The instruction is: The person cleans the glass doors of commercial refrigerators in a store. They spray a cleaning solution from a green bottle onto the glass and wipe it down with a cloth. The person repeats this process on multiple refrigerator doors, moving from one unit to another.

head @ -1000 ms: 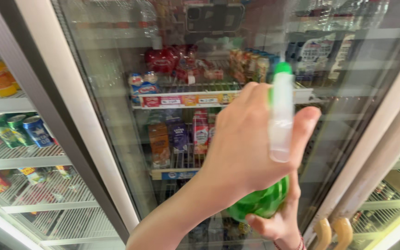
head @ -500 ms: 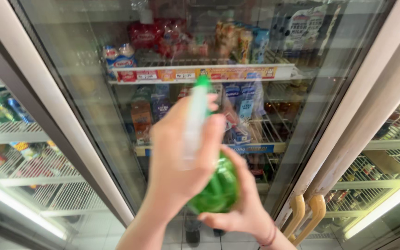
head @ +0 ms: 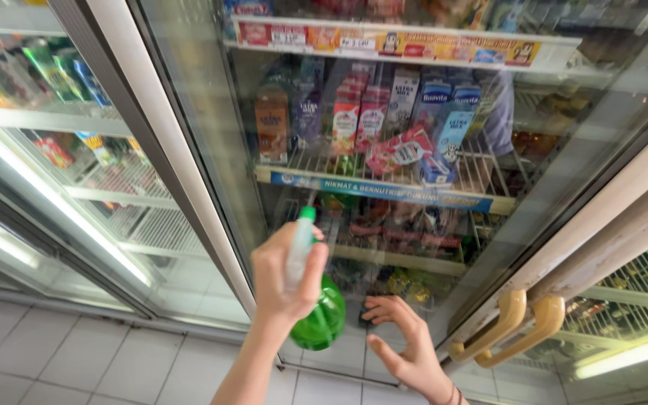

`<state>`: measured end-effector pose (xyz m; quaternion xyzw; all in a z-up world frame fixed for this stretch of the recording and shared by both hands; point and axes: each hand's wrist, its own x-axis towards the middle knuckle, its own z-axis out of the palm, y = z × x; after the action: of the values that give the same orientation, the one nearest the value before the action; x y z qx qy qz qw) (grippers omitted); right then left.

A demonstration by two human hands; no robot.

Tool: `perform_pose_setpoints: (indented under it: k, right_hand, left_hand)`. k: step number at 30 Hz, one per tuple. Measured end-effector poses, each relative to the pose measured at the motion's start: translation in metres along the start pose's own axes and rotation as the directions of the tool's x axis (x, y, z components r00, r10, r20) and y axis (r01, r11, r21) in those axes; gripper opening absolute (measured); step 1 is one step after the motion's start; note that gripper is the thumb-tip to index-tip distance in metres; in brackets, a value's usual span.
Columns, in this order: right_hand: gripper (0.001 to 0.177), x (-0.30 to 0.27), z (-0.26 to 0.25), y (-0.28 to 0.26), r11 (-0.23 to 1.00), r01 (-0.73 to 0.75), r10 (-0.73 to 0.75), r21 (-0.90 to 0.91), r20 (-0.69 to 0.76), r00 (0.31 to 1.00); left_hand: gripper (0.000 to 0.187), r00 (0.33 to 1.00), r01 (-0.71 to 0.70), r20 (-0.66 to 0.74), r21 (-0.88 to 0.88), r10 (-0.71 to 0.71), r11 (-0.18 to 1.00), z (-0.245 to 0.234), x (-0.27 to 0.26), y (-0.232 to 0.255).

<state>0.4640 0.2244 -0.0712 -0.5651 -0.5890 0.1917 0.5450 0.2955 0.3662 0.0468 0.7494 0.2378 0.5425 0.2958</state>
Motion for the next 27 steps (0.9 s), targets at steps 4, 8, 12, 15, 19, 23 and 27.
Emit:
perform_pose_setpoints:
  k: [4, 8, 12, 15, 19, 23, 27]
  right_hand:
    - [0.042, -0.027, -0.028, -0.009, 0.993, 0.091, -0.083, 0.077, -0.103, 0.991]
    - [0.042, -0.055, -0.069, -0.055, 0.838, 0.384, -0.358, 0.387, -0.142, 0.923]
    - [0.045, -0.073, -0.081, -0.079, 0.743, 0.432, -0.396, 0.510, -0.185, 0.899]
    - [0.047, -0.078, -0.078, -0.079, 0.738, 0.419, -0.362, 0.529, -0.214, 0.907]
    - [0.050, -0.086, -0.069, -0.064, 0.739, 0.389, -0.318, 0.550, -0.224, 0.921]
    - [0.053, -0.091, -0.069, -0.059, 0.728, 0.378, -0.301, 0.571, -0.229, 0.926]
    - [0.056, -0.082, -0.075, -0.072, 0.707, 0.362, -0.303, 0.608, -0.202, 0.931]
  left_hand:
    - [0.034, 0.987, -0.119, 0.091, -0.123, 0.131, 0.985, 0.039, -0.027, -0.008]
    - [0.037, 0.971, -0.014, 0.229, -0.228, 0.067, 0.974, 0.075, -0.054, -0.007]
    - [0.041, 0.955, -0.032, 0.279, -0.252, 0.104, 0.967, 0.101, -0.064, -0.009]
    - [0.037, 0.948, -0.027, 0.299, -0.269, 0.110, 0.963, 0.112, -0.068, -0.006]
    - [0.041, 0.928, -0.056, 0.337, -0.298, 0.160, 0.953, 0.120, -0.071, -0.008]
    - [0.036, 0.923, -0.010, 0.368, -0.275, 0.115, 0.962, 0.121, -0.077, -0.019]
    - [0.037, 0.929, -0.155, 0.287, -0.269, 0.233, 0.951, 0.122, -0.080, -0.029]
